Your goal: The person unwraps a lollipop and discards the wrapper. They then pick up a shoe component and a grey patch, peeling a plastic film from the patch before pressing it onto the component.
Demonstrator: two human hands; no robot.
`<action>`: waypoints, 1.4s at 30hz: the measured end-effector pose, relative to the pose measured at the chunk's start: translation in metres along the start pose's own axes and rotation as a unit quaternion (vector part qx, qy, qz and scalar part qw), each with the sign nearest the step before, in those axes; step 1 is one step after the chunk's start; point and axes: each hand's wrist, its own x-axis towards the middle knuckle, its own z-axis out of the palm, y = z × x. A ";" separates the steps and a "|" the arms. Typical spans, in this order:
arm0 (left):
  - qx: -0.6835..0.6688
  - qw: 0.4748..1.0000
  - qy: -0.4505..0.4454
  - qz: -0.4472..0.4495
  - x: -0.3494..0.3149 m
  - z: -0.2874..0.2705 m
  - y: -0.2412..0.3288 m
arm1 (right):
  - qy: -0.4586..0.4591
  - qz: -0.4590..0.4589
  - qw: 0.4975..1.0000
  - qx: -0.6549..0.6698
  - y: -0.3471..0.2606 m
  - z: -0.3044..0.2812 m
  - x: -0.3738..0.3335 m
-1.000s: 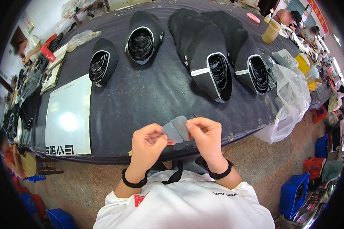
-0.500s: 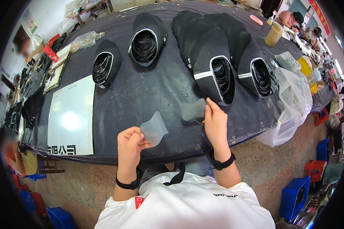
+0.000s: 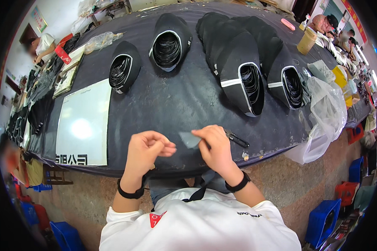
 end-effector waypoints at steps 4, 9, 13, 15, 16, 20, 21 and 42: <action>0.045 0.997 0.005 0.055 -0.002 0.008 -0.019 | 0.068 0.049 0.996 -0.021 0.024 0.023 -0.010; 0.319 0.907 -0.268 0.069 -0.019 0.046 -0.094 | 0.040 0.069 0.995 -0.052 0.035 0.030 -0.020; 0.544 0.675 -0.431 0.251 -0.008 0.107 -0.175 | 0.064 0.195 0.973 0.106 0.038 0.018 -0.022; 0.546 0.667 -0.496 0.102 0.001 0.118 -0.204 | 0.050 0.274 0.920 0.275 0.042 0.010 -0.022; 0.529 0.675 -0.504 0.104 0.000 0.121 -0.215 | 0.056 0.287 0.901 0.322 0.045 0.007 -0.022; 0.522 0.711 -0.450 0.144 -0.007 0.119 -0.234 | 0.055 0.284 0.870 0.400 0.053 0.006 -0.022; 0.541 0.703 -0.427 0.176 -0.008 0.118 -0.234 | 0.057 0.287 0.869 0.398 0.054 0.007 -0.023; -0.132 0.958 -0.195 -0.165 -0.034 0.048 -0.085 | 0.073 0.300 0.850 0.426 0.026 -0.002 -0.026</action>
